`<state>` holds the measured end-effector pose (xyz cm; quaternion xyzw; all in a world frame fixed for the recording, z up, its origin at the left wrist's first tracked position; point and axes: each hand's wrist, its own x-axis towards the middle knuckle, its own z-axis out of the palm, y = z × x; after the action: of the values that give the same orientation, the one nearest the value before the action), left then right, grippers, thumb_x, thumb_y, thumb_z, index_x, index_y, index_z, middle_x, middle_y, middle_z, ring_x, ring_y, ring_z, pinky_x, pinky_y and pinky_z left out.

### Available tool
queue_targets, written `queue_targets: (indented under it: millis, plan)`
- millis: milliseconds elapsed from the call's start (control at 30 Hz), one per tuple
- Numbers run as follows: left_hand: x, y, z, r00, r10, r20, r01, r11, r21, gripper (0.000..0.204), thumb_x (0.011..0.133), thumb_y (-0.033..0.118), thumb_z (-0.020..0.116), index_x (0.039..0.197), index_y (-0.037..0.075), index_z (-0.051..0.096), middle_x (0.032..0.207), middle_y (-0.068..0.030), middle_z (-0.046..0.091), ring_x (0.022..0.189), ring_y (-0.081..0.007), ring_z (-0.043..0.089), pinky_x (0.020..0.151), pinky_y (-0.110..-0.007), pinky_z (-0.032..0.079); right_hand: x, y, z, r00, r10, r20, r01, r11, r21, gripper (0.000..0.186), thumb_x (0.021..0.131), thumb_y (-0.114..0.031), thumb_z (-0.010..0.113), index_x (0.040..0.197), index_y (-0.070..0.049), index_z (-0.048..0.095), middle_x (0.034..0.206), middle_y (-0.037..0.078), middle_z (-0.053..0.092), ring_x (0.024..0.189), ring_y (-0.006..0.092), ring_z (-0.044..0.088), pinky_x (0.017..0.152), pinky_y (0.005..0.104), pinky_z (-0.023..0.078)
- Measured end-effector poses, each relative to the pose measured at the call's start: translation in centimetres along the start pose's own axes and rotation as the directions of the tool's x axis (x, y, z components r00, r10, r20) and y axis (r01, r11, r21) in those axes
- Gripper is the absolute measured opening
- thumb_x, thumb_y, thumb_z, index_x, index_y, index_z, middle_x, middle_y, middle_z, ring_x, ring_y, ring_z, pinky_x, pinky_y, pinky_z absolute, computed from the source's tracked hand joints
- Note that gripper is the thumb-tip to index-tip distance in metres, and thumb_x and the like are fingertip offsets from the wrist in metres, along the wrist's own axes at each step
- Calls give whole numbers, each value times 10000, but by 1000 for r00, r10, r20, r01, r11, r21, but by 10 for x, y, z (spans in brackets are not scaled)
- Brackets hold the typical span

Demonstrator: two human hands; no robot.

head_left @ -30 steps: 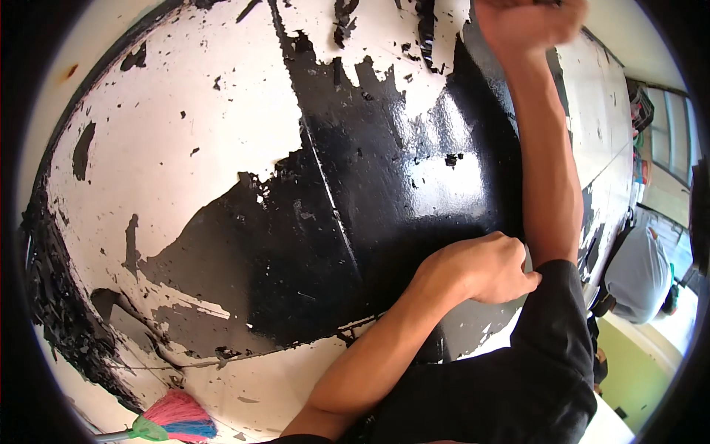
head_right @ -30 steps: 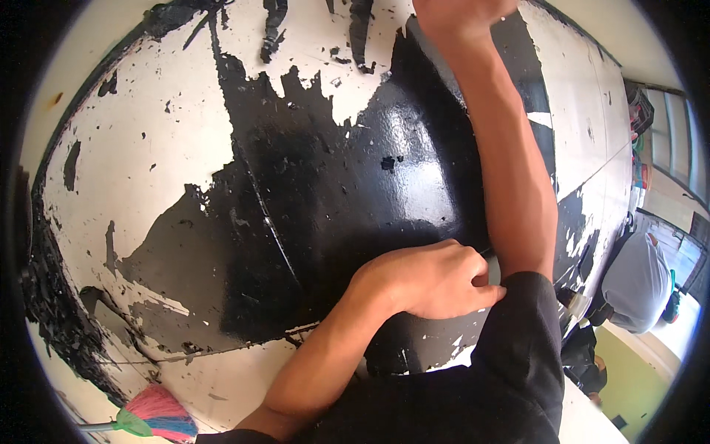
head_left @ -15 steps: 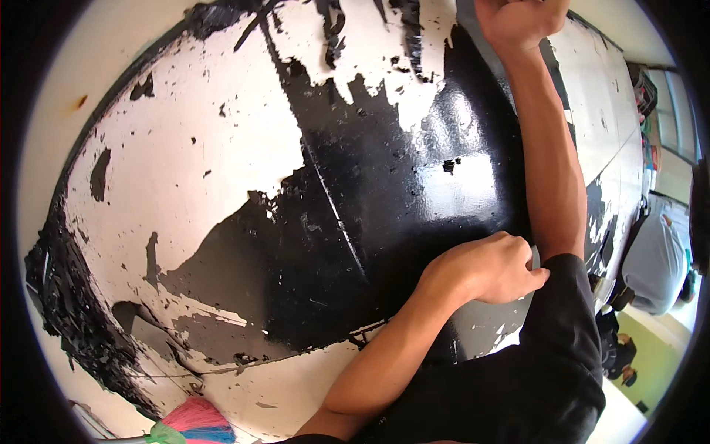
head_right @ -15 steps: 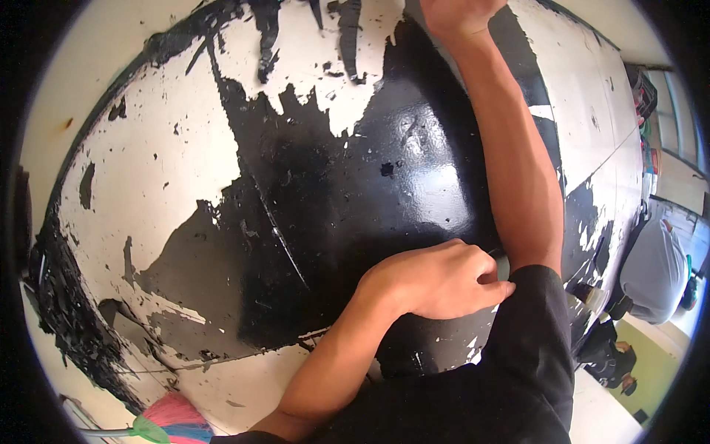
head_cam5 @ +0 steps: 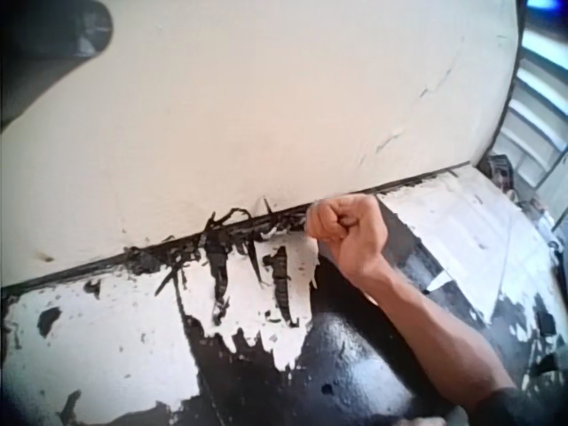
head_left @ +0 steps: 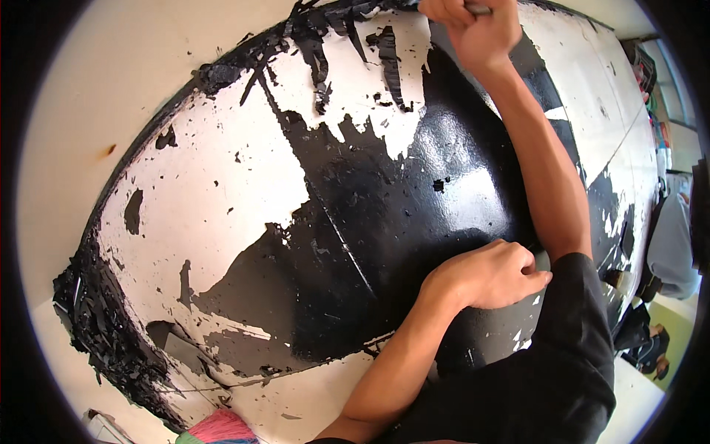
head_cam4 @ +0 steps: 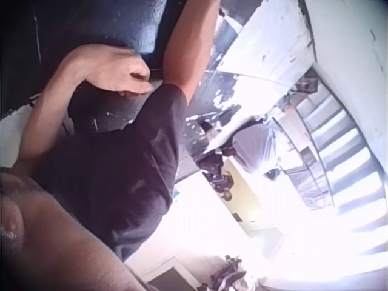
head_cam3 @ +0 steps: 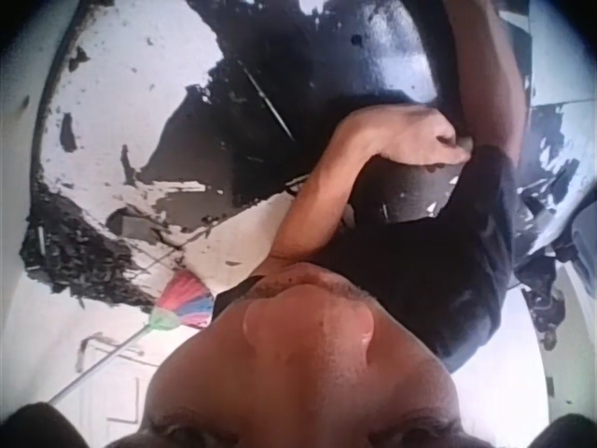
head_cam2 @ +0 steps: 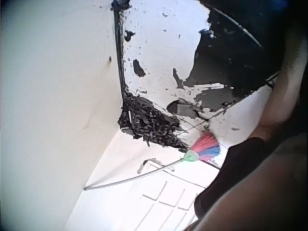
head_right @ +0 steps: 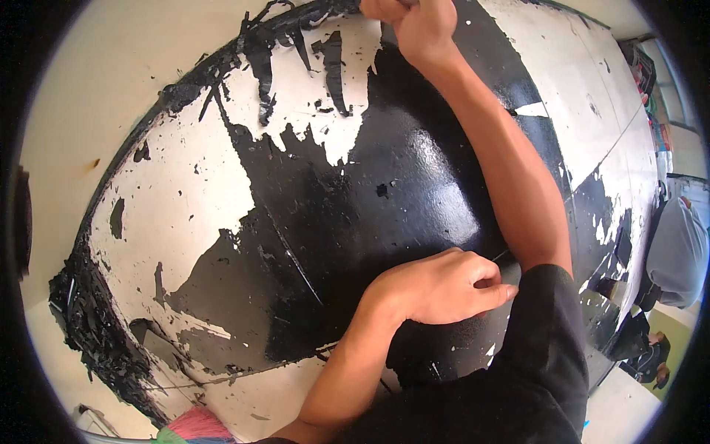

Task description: The person uses a scraper to peel off black adhesive material from white floor tiles, occasionally using their hands to pull away loosened pieces.

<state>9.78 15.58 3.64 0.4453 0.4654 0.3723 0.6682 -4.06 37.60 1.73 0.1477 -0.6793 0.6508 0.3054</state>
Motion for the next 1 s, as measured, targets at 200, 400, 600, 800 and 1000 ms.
queue_targets:
  millis: [200,400,600,800,1000]
  plan:
    - [1,4,-2,999,-14,36,15,1000,-12,505,1004,423,579,904,-58,696,858,-195,736,815,-326,709,808,-420,531,6,6,-1,998,-62,-18,62,998,10,466,971,-361,332,580,-117,264,547,29,293,555,168,273,561,344,269]
    - [1,5,-2,999,11,47,-8,998,-60,508,1013,431,569,896,-47,696,846,-174,740,803,-298,709,791,-411,531,6,-67,30,986,99,-132,-64,967,246,477,1019,-368,310,609,-125,342,548,45,314,551,182,288,561,356,293]
    - [-1,6,-2,999,32,13,-32,999,-39,514,1014,436,573,900,-51,695,840,-193,725,780,-320,693,781,-421,526,-29,-121,67,958,223,182,-243,965,97,454,1022,-420,313,684,-122,371,629,36,333,624,181,309,628,354,298]
    - [-4,1,-1,999,48,-5,-49,998,-31,514,1008,431,574,916,-61,692,886,-245,715,852,-387,692,807,-435,520,-31,-123,82,937,306,169,-330,935,133,439,1014,-469,318,768,-112,387,719,23,346,706,175,315,700,347,287]
    - [-4,6,-4,1000,21,14,-20,999,-34,528,997,451,580,945,-63,689,925,-265,712,892,-400,687,833,-449,511,-10,-115,69,946,274,-175,-269,962,49,506,1039,-478,285,691,-118,355,655,22,328,639,177,307,628,355,284]
